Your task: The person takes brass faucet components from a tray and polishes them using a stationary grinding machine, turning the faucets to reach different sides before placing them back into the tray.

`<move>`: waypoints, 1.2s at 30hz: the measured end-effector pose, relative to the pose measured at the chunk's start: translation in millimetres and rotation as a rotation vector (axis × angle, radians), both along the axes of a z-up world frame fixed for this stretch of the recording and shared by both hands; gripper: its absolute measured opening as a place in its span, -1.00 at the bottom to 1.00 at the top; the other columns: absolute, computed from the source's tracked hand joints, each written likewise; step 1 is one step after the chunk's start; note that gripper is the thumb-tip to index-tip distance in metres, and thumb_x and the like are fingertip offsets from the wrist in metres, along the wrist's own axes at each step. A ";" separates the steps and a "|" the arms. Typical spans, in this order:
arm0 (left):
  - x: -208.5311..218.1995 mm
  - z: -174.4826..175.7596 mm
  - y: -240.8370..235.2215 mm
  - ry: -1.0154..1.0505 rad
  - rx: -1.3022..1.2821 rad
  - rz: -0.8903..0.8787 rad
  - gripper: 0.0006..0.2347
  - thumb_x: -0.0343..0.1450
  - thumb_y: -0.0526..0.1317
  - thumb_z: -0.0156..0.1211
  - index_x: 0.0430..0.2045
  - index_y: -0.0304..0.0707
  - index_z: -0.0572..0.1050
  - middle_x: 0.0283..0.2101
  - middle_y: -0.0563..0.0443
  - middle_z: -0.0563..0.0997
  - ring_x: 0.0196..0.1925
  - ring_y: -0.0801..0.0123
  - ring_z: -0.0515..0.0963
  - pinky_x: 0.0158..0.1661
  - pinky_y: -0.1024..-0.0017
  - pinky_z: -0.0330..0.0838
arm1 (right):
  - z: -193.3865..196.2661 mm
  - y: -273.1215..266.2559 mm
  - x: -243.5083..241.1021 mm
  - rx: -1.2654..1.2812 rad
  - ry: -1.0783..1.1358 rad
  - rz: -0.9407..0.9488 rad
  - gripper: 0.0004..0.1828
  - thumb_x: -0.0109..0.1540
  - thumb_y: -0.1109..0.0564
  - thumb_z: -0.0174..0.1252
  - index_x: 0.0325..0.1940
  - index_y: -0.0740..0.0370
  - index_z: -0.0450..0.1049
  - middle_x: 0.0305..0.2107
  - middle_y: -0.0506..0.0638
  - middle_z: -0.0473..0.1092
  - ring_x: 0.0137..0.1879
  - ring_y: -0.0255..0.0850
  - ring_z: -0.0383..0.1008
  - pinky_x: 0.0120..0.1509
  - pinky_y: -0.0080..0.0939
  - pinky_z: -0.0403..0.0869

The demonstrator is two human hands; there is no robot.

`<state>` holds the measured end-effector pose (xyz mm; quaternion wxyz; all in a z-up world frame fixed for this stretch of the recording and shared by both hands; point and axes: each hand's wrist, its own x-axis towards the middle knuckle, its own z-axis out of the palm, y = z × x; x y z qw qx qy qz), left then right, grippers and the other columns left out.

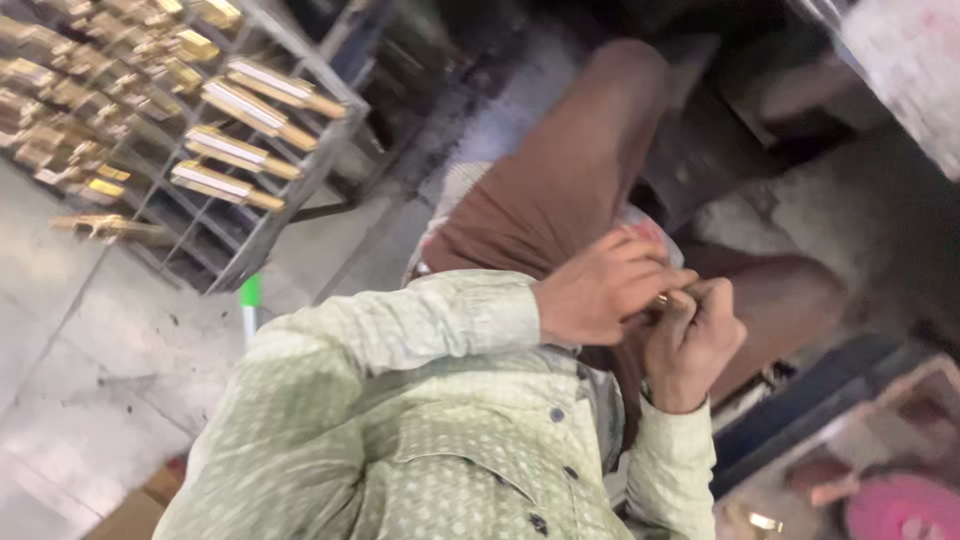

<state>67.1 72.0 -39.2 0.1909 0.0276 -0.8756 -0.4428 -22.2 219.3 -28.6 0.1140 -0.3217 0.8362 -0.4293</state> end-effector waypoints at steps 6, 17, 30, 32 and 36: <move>4.6 2.0 -2.1 0.043 0.084 0.136 -0.53 0.25 -0.33 0.32 0.11 -0.31 0.50 -0.06 -0.02 0.64 0.23 0.13 0.51 0.29 0.15 0.32 | 17.3 -28.7 -2.1 -0.060 0.136 0.120 -0.49 0.60 -0.16 0.00 -0.12 0.38 0.27 -0.37 0.18 0.47 -0.26 -0.09 0.59 -0.19 -0.20 0.48; 41.3 45.0 -47.3 -0.088 0.347 0.351 -0.72 0.32 -0.28 0.40 -0.08 -0.11 0.64 -0.08 -0.03 0.62 0.05 0.21 0.57 0.17 0.24 0.43 | 1.9 -55.9 -9.8 -0.373 -0.279 0.360 -0.40 0.56 -0.30 0.05 0.14 0.33 0.12 -0.39 0.05 0.36 -0.33 -0.24 0.39 -0.24 -0.36 0.37; 257.5 134.8 -167.2 -0.502 -0.472 0.664 -0.77 0.49 -0.27 0.39 0.01 -0.25 0.58 -0.01 -0.14 0.62 0.12 0.12 0.53 0.18 0.19 0.38 | -122.3 -14.7 -72.0 -0.339 -0.552 0.057 -0.65 0.63 -0.12 -0.11 0.08 0.24 0.20 -0.56 -0.04 0.23 -0.45 -0.32 0.22 -0.33 -0.34 0.32; 295.6 145.2 -170.2 -0.670 -0.694 0.508 -0.70 0.51 -0.27 0.32 0.16 -0.13 0.57 -0.02 -0.07 0.65 0.22 0.11 0.51 0.32 0.14 0.31 | -128.6 -8.7 -76.7 -0.357 -0.571 -0.006 -0.71 0.63 -0.05 -0.13 0.07 0.24 0.21 -0.52 -0.03 0.24 -0.46 -0.31 0.21 -0.35 -0.33 0.28; 347.5 128.2 -165.6 -1.020 -1.075 0.298 -0.61 0.31 -0.25 0.25 0.06 -0.03 0.53 0.10 0.08 0.66 0.30 0.20 0.49 0.36 0.25 0.25 | -129.7 -8.2 -82.3 -0.394 -0.596 -0.030 -0.74 0.63 -0.02 -0.14 0.06 0.23 0.21 -0.52 -0.03 0.23 -0.47 -0.31 0.21 -0.38 -0.32 0.27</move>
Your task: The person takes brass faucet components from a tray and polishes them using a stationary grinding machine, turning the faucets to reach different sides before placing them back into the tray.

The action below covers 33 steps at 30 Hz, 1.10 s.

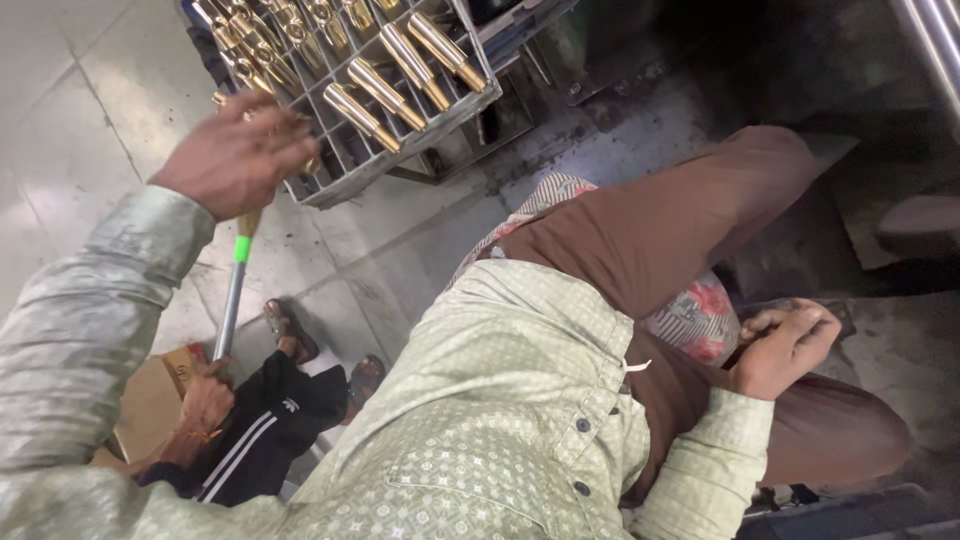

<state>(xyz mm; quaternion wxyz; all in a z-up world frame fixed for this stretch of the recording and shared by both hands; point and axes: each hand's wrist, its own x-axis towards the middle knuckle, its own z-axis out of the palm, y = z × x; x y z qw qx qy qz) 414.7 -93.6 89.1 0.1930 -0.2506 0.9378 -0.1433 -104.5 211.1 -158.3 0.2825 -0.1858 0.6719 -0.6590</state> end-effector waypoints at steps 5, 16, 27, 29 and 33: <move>36.5 -32.5 9.0 -0.260 -0.006 -0.106 -0.66 0.40 -0.19 0.13 0.08 -0.10 0.51 0.07 0.17 0.63 0.33 0.36 0.42 0.46 0.30 0.09 | 1.9 -0.3 3.4 -0.021 -0.019 0.018 -0.73 0.65 -0.03 -0.13 0.06 0.23 0.20 -0.52 -0.03 0.24 -0.48 -0.31 0.22 -0.36 -0.31 0.28; 42.8 -85.1 -4.2 -0.241 -0.164 -0.208 -0.65 0.40 -0.18 0.08 0.10 -0.09 0.48 0.06 0.15 0.59 0.31 0.36 0.39 0.51 0.21 -0.04 | 2.0 3.2 3.4 0.006 -0.038 0.000 -0.72 0.63 -0.05 -0.12 0.06 0.23 0.20 -0.49 -0.04 0.24 -0.44 -0.32 0.24 -0.35 -0.32 0.30; 28.7 -127.8 -3.6 -0.187 -0.143 -0.196 -0.69 0.40 -0.20 0.10 0.05 -0.03 0.49 0.06 0.21 0.54 0.34 0.33 0.35 0.52 0.16 -0.09 | -3.8 2.0 4.3 0.018 -0.011 0.027 -0.68 0.64 -0.07 -0.12 0.04 0.24 0.22 -0.48 -0.03 0.25 -0.42 -0.31 0.25 -0.34 -0.30 0.31; 27.4 -133.8 -3.4 -0.193 -0.154 -0.202 -0.69 0.40 -0.19 0.11 0.05 0.02 0.48 0.10 0.24 0.53 0.37 0.33 0.33 0.53 0.15 -0.12 | -5.0 2.2 3.8 0.046 -0.016 0.029 -0.69 0.63 -0.07 -0.13 0.03 0.24 0.23 -0.50 -0.04 0.25 -0.44 -0.32 0.25 -0.36 -0.31 0.31; 30.8 -140.3 -6.1 -0.211 -0.137 -0.101 -0.58 0.31 -0.13 0.14 0.11 0.04 0.47 0.16 0.23 0.53 0.38 0.33 0.31 0.49 0.03 -0.16 | -7.0 1.7 4.8 0.048 -0.015 0.039 -0.70 0.63 -0.06 -0.14 0.03 0.23 0.23 -0.50 -0.04 0.24 -0.45 -0.32 0.23 -0.36 -0.31 0.31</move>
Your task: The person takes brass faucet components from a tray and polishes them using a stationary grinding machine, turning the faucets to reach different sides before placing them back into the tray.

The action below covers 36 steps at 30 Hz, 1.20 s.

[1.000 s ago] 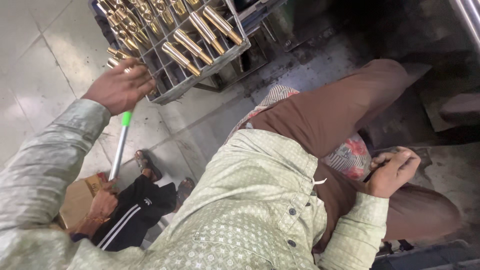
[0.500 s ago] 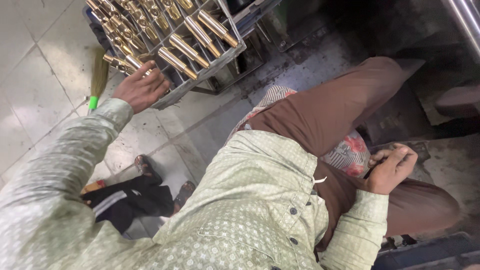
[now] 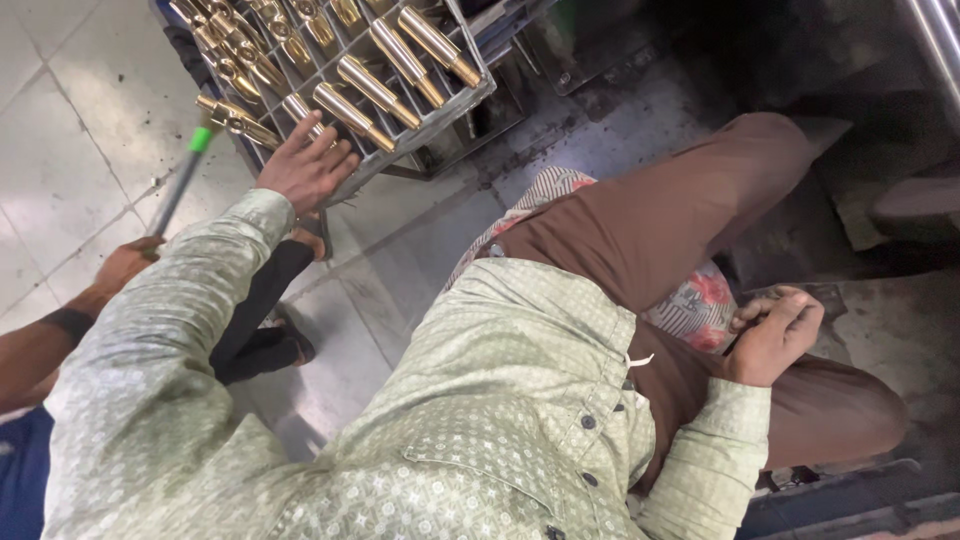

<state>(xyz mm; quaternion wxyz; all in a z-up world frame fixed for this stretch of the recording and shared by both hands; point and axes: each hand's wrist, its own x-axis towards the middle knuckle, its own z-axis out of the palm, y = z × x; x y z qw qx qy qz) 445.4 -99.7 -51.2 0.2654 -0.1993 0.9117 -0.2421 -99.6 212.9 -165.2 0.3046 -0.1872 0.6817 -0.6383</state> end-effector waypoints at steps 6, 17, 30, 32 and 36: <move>4.8 -4.2 -0.5 0.079 -0.043 0.010 -0.43 0.19 0.00 0.12 0.17 0.06 0.47 0.24 0.23 0.51 0.40 0.33 0.30 0.53 0.04 -0.17 | -4.9 1.1 0.3 0.015 0.014 -0.016 -0.72 0.62 -0.02 -0.13 0.02 0.24 0.26 -0.51 -0.04 0.26 -0.46 -0.33 0.23 -0.37 -0.32 0.28; -95.8 1.9 59.9 0.806 0.356 0.157 -0.80 0.40 -0.37 0.32 -0.12 -0.24 0.60 -0.02 -0.06 0.62 0.11 0.01 0.52 0.19 0.04 0.35 | 4.4 13.4 4.6 0.235 0.376 -0.071 -0.70 0.51 -0.01 0.06 -0.07 0.28 0.50 -0.26 -0.03 0.45 -0.14 -0.23 0.44 -0.01 -0.22 0.44; -458.6 -99.6 139.5 0.503 1.207 -0.488 -0.82 0.37 -0.19 0.35 -0.27 -0.28 0.61 -0.21 -0.19 0.62 -0.12 -0.07 0.59 -0.10 0.14 0.48 | 57.2 130.9 21.2 0.356 0.363 -0.723 -0.80 0.39 0.10 0.23 -0.18 0.31 0.46 -0.43 -0.03 0.40 -0.29 -0.36 0.36 -0.18 -0.31 0.40; -478.8 -109.3 151.1 0.409 1.240 -0.489 -0.80 0.36 -0.18 0.36 -0.25 -0.29 0.62 -0.24 -0.22 0.60 -0.18 -0.08 0.60 -0.16 0.14 0.49 | 51.5 185.4 23.5 0.447 0.403 -0.891 -0.82 0.38 0.13 0.26 -0.09 0.30 0.46 -0.32 -0.04 0.44 -0.21 -0.33 0.41 -0.10 -0.32 0.45; -491.3 -121.7 150.6 0.373 1.397 -0.264 -0.84 0.45 -0.22 0.32 -0.20 -0.30 0.60 -0.23 -0.20 0.61 -0.23 -0.01 0.61 -0.18 0.16 0.50 | 39.3 310.6 43.4 0.744 0.526 -1.201 -0.73 0.37 0.10 0.33 0.03 0.26 0.43 -0.19 0.00 0.44 -0.09 -0.22 0.44 0.04 -0.23 0.47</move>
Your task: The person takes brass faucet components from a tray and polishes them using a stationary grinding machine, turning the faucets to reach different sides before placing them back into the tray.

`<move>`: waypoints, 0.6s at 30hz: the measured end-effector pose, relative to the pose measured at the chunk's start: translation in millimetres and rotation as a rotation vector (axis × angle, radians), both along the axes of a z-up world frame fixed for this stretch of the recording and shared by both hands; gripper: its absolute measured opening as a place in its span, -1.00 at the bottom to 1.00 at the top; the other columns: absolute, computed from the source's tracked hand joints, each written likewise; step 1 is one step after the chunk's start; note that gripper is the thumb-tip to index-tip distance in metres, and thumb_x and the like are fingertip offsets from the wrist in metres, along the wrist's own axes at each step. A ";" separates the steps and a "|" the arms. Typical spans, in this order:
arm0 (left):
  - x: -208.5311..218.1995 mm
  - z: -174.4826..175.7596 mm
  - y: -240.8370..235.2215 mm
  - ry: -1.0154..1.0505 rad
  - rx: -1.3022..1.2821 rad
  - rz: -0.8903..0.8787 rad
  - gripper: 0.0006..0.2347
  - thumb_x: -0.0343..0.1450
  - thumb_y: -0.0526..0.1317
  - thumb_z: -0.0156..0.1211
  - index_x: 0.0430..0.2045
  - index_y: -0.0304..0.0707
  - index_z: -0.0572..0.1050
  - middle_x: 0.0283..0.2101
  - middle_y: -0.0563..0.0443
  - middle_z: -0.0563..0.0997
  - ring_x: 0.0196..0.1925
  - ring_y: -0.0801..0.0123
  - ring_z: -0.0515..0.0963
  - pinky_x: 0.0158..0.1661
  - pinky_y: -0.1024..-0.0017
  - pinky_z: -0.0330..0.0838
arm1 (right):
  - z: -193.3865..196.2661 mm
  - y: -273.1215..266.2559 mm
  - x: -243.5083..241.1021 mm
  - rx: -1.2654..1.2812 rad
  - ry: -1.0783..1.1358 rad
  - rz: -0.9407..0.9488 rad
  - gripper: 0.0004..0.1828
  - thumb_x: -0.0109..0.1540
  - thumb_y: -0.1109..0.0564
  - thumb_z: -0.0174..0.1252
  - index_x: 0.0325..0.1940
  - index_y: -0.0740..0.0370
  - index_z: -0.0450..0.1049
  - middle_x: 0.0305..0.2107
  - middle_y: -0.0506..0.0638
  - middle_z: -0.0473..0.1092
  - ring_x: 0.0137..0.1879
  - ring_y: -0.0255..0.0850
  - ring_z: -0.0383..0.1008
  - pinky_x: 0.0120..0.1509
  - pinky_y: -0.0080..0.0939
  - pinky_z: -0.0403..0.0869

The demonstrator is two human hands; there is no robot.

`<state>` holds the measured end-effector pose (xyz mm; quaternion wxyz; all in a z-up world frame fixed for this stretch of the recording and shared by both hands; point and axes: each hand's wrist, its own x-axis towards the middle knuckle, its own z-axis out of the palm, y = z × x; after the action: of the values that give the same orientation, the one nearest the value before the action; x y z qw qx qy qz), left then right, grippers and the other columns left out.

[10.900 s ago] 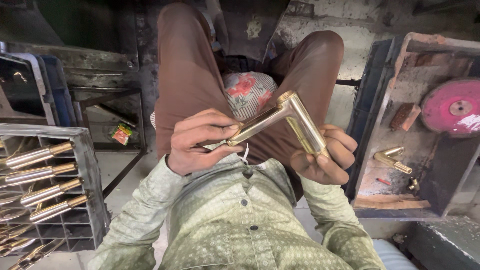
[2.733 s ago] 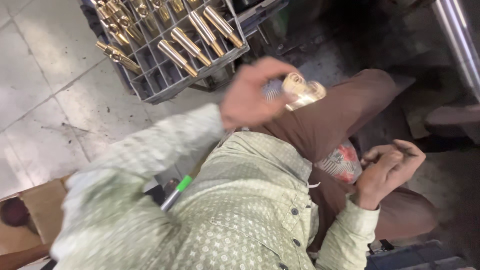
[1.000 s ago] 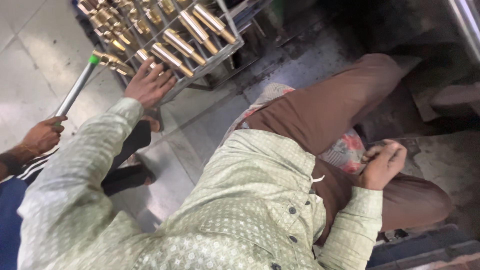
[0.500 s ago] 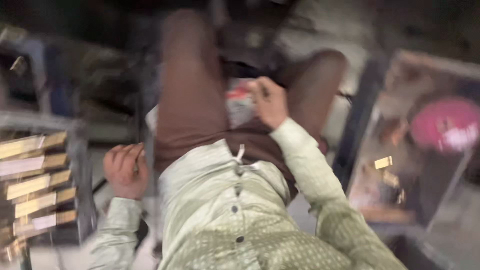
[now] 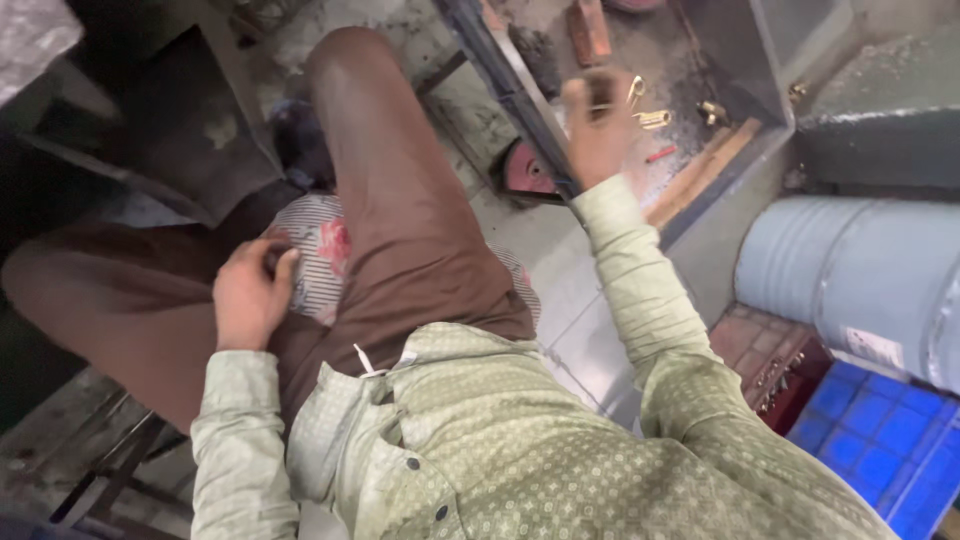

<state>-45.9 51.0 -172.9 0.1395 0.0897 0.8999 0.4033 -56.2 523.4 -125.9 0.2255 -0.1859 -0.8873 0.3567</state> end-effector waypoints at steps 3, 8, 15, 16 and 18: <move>5.6 -3.2 -5.0 -0.032 0.016 0.049 -0.84 0.46 -0.22 0.33 -0.19 -0.32 0.60 -0.23 -0.20 0.60 -0.27 0.02 0.61 -0.20 0.17 0.50 | -7.1 85.1 34.1 0.721 -0.022 -0.181 -0.54 0.34 -0.06 0.39 0.14 0.22 0.40 -0.10 0.12 0.41 0.01 0.06 0.43 0.13 0.02 0.43; 9.7 -4.2 -6.1 -0.042 -0.032 0.056 -0.83 0.45 -0.21 0.34 -0.20 -0.33 0.60 -0.27 -0.20 0.59 -0.33 0.05 0.59 -0.25 0.17 0.49 | -48.6 174.1 58.4 0.676 -0.723 -0.304 -0.41 0.29 -0.30 0.24 0.06 0.27 0.46 -0.17 0.33 0.47 -0.04 0.30 0.46 0.02 0.27 0.41; 12.4 -2.4 -9.3 -0.015 0.005 0.061 -0.81 0.45 -0.22 0.32 -0.17 -0.34 0.59 -0.23 -0.22 0.60 -0.31 0.02 0.60 -0.25 0.16 0.49 | -33.0 180.8 51.8 0.501 -0.574 -0.209 -0.64 0.29 -0.10 0.20 -0.10 0.26 0.57 -0.27 0.28 0.55 -0.09 0.24 0.55 0.04 0.17 0.46; 14.0 -1.4 -10.2 -0.010 0.018 0.068 -0.81 0.45 -0.22 0.32 -0.16 -0.34 0.59 -0.21 -0.23 0.61 -0.30 0.01 0.61 -0.25 0.15 0.49 | -15.0 167.0 52.5 0.532 -0.508 -0.193 -0.68 0.33 -0.05 0.23 -0.12 0.29 0.56 -0.29 0.28 0.56 -0.13 0.19 0.56 0.01 0.14 0.47; 14.2 1.6 -9.6 -0.025 0.044 0.092 -0.82 0.46 -0.24 0.31 -0.13 -0.35 0.59 -0.20 -0.25 0.62 -0.27 0.03 0.63 -0.20 0.19 0.51 | 33.1 135.6 59.2 0.361 -0.392 -0.141 -0.75 0.40 0.06 0.21 -0.12 0.35 0.51 -0.34 0.22 0.55 -0.22 -0.01 0.58 -0.08 -0.04 0.50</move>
<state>-31.7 41.3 -171.3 0.1300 0.0463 0.8921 0.4302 2.9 659.0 -92.9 0.1032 -0.2696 -0.9481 0.1332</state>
